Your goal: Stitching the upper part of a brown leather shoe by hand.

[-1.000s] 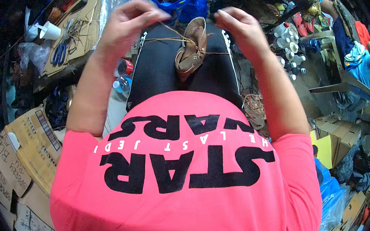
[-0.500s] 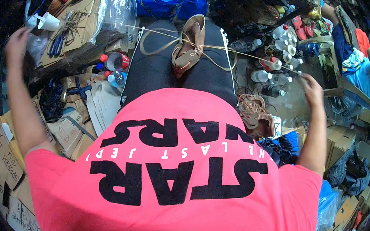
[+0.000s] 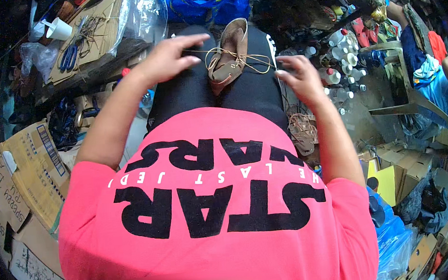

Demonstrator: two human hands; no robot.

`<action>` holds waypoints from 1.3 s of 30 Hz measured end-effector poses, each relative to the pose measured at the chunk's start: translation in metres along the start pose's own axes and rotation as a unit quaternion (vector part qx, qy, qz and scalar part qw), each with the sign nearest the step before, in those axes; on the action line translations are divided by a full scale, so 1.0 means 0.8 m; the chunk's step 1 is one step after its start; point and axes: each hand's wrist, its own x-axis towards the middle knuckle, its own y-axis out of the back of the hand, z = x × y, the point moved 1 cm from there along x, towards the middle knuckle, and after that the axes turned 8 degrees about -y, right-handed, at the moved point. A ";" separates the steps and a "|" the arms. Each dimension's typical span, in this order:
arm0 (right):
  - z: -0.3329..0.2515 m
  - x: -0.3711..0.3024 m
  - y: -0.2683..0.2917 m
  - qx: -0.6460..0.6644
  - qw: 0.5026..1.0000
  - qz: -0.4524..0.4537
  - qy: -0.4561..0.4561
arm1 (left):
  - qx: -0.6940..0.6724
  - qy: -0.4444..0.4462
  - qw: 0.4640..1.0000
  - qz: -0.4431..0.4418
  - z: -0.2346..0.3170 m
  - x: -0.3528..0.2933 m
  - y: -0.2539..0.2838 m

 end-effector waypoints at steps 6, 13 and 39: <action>0.036 0.009 0.006 -0.034 0.998 -0.029 -0.048 | -0.059 0.130 0.989 0.031 -0.035 -0.024 0.052; 0.164 -0.040 0.103 -0.176 0.968 0.065 -0.167 | 0.013 0.246 0.956 0.159 -0.123 -0.128 0.124; -0.043 0.066 -0.029 0.007 0.992 -0.094 0.089 | -0.157 -0.024 0.967 -0.199 -0.002 0.126 -0.042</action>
